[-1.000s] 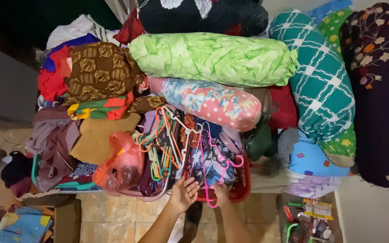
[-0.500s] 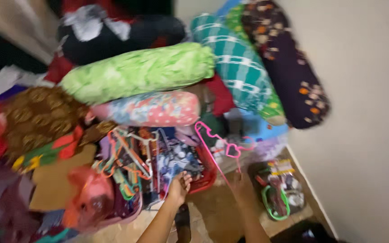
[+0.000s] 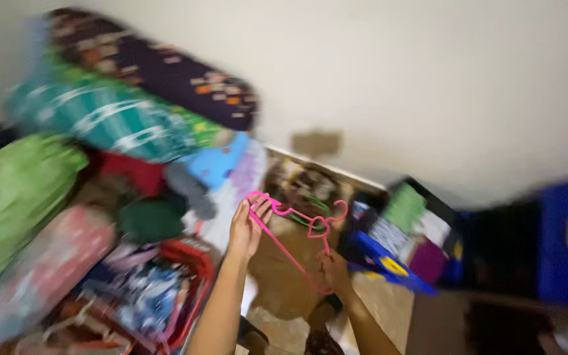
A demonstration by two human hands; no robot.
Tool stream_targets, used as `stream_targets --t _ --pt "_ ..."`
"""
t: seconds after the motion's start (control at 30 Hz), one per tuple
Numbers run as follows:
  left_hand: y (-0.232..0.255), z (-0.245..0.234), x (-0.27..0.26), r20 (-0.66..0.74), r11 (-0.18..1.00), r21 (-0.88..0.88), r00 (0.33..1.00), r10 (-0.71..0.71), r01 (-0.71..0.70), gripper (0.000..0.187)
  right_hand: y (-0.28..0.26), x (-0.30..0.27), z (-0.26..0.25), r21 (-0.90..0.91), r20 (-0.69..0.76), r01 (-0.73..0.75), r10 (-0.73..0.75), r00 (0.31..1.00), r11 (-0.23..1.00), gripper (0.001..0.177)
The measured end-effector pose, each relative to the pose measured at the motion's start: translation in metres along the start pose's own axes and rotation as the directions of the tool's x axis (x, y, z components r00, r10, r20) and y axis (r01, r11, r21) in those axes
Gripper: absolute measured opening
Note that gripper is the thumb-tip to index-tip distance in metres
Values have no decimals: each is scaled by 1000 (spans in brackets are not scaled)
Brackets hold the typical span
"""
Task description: The person hangs a dark blue dress on a hanger and places it in a wardrobe. They then retrieve a white lace top from a storage bin, place it on a pink hanger, and hang it in the wardrobe. Finally, they pick up an orange top, fold it, and place it on a hanger.
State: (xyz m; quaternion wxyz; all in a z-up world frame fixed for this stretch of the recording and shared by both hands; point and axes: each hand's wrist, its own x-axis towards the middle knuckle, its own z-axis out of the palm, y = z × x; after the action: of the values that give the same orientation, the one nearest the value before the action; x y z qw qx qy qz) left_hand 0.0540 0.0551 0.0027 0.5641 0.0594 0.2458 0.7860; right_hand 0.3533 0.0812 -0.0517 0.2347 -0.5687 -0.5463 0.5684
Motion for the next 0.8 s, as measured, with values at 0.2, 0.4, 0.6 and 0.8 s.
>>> stream_targets --t 0.2,0.4,0.6,0.8 --pt "-164 51 19 137 945 -74 942 -306 318 26 -8 -23 -134 376 257 -186 91 962 908 31" --pt "-282 101 40 50 796 -139 807 -588 588 37 5 -30 -281 377 149 -160 110 983 912 45" --pt "-399 165 56 -242 646 199 676 -696 737 39 53 -29 -374 463 -243 86 33 969 882 35" --pt "-465 186 61 -374 376 393 519 -768 839 35 83 -64 -408 689 -540 -11 523 659 725 23"
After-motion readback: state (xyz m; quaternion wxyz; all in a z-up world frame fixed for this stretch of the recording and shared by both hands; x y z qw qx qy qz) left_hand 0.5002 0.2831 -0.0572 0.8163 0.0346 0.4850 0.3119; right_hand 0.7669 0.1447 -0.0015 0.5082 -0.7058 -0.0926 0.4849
